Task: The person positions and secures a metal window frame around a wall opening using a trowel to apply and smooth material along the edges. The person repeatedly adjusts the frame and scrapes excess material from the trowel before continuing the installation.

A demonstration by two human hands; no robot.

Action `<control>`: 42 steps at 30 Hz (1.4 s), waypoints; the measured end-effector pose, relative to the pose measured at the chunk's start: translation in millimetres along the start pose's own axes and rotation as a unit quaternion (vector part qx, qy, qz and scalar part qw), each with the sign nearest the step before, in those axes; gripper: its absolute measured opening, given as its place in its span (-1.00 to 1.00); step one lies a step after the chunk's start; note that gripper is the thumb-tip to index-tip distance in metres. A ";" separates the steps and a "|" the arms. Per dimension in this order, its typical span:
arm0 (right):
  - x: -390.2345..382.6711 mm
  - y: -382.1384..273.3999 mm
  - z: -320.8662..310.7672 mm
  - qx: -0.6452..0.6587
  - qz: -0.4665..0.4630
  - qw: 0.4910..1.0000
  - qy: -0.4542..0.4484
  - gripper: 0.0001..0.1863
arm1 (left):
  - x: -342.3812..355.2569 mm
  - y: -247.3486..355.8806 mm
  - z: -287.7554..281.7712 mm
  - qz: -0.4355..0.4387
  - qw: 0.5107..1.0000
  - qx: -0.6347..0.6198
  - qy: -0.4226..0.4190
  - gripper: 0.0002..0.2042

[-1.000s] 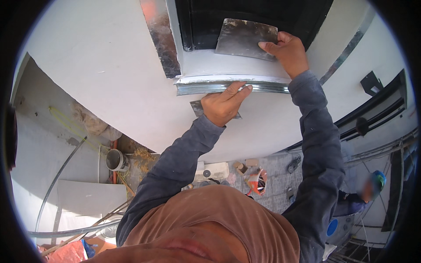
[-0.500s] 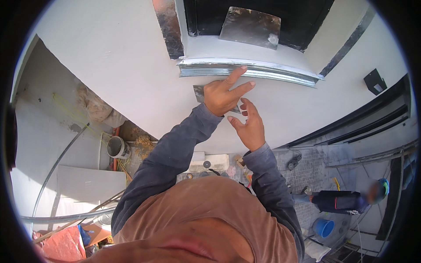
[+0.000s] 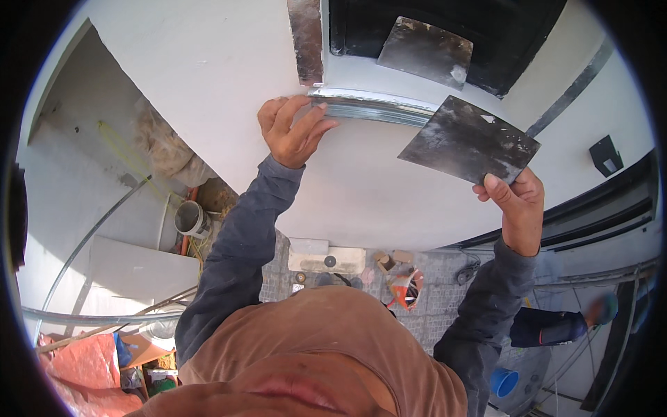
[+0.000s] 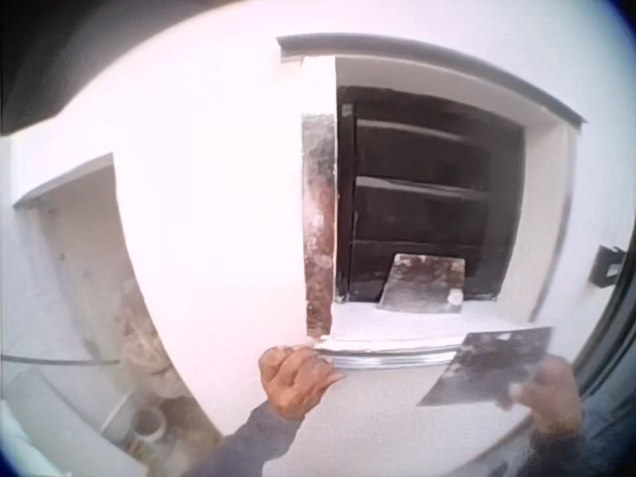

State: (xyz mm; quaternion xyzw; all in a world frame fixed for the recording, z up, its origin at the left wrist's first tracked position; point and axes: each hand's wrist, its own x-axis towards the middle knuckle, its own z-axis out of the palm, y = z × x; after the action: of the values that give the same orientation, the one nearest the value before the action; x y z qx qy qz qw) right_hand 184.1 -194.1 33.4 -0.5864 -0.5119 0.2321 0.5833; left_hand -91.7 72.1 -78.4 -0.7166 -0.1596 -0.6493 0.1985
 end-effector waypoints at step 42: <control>149.5 -7.4 84.7 -0.025 -0.053 0.996 -0.069 -0.65 | -7.6 -14.3 15.3 0.085 0.992 0.050 -0.073 -0.80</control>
State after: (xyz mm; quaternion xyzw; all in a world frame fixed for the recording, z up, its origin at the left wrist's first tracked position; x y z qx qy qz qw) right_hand 163.1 -27.6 70.9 -0.5554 -0.5871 0.2275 0.5433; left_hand -86.2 92.2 -86.0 -0.7623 -0.1442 -0.5672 0.2763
